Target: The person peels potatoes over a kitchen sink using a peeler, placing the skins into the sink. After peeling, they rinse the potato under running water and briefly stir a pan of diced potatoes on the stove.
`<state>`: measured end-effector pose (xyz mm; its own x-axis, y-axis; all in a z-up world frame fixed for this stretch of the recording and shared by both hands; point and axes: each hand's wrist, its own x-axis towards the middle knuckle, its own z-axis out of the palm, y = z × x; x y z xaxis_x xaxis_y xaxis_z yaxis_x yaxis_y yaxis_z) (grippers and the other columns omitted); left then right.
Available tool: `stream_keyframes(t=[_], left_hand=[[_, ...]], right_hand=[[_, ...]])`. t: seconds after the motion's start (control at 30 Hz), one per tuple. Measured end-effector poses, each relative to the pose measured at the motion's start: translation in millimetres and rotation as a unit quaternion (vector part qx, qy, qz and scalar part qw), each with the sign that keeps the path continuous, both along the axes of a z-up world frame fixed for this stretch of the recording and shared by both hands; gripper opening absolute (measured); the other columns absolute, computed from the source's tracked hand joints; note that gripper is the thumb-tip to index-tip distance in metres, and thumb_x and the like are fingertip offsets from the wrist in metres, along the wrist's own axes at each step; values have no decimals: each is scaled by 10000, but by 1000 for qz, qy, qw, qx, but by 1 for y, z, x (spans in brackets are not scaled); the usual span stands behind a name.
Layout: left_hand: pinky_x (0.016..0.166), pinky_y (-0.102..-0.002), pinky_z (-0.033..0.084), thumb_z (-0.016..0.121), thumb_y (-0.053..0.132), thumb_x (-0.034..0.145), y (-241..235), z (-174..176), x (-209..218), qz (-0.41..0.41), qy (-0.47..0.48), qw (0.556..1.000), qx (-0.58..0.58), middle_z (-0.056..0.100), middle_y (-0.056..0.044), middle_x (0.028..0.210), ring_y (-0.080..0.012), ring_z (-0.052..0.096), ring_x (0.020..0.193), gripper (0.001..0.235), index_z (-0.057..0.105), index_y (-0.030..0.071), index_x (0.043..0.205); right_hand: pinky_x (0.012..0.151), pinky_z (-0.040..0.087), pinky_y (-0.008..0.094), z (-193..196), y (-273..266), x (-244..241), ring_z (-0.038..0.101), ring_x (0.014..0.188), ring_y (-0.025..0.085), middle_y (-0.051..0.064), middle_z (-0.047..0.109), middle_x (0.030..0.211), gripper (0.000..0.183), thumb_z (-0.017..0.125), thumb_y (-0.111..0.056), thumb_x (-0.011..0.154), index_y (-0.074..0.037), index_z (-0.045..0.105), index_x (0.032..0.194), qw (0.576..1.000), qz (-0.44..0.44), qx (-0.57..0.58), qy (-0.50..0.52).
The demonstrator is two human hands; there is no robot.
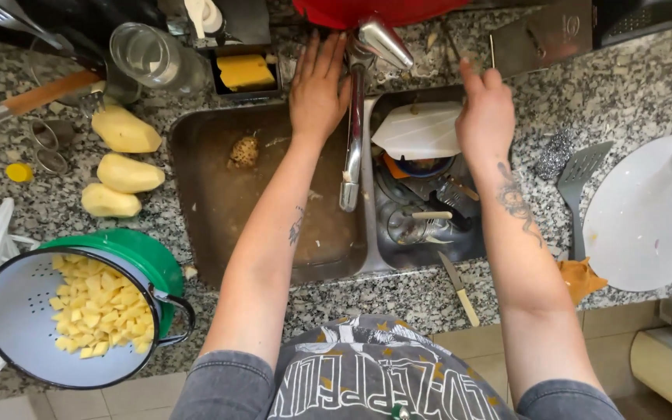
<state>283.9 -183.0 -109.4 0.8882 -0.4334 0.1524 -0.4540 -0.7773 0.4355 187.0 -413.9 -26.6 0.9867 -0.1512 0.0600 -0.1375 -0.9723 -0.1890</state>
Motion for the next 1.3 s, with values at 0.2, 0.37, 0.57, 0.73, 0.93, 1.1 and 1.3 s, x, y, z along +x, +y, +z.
stream_keyframes(t=[0.2,0.37,0.57,0.73,0.93,1.1,1.3], left_hand=[[1063,-420,369,567,138,953,26,-30,-25,-70,-93,991,-64,490,-42,1359,-267,431,1284,383,477,107,1323],[978,-341,451,642,262,857,67,-46,-74,-44,-220,967,-117,621,41,1136,-185,563,1121,211,671,181,1050],[955,-342,462,643,173,844,70,-19,-76,16,-200,971,-134,648,33,1060,-191,588,1074,176,681,171,1016],[902,-321,486,608,179,858,100,-30,-84,21,-169,978,-124,623,37,1038,-173,593,1020,185,655,174,1037],[842,-603,472,720,199,809,157,-63,-128,288,138,945,69,339,-90,1380,-437,499,1107,640,416,356,1350],[852,-479,458,646,275,843,148,-92,-131,128,162,969,138,344,-88,1365,-358,513,1050,424,507,236,1242],[964,-514,402,626,330,835,125,-104,-122,231,254,931,122,446,-105,1296,-334,524,1115,646,296,210,1377]], right_hand=[[511,425,356,8,78,-44,499,734,268,155,515,936,607,448,157,793,-59,456,1360,995,2,95,23],[629,492,468,-9,98,-87,562,794,365,116,541,928,480,479,-7,799,-150,545,1254,989,125,81,3],[623,506,440,-3,43,-64,582,793,372,122,517,948,432,518,18,828,-76,582,1245,995,45,18,-85],[602,520,458,22,100,-68,608,809,406,135,530,952,426,498,32,846,-83,589,1246,995,70,77,5],[668,519,482,32,122,-110,606,887,380,96,564,993,480,581,-42,809,-185,561,1267,985,65,136,87],[745,515,411,38,123,-130,619,937,310,65,579,1005,467,588,-23,840,-187,570,1278,973,43,178,144],[768,508,453,51,129,-145,611,962,343,121,585,1037,448,578,-34,870,-137,543,1304,962,6,221,159]])
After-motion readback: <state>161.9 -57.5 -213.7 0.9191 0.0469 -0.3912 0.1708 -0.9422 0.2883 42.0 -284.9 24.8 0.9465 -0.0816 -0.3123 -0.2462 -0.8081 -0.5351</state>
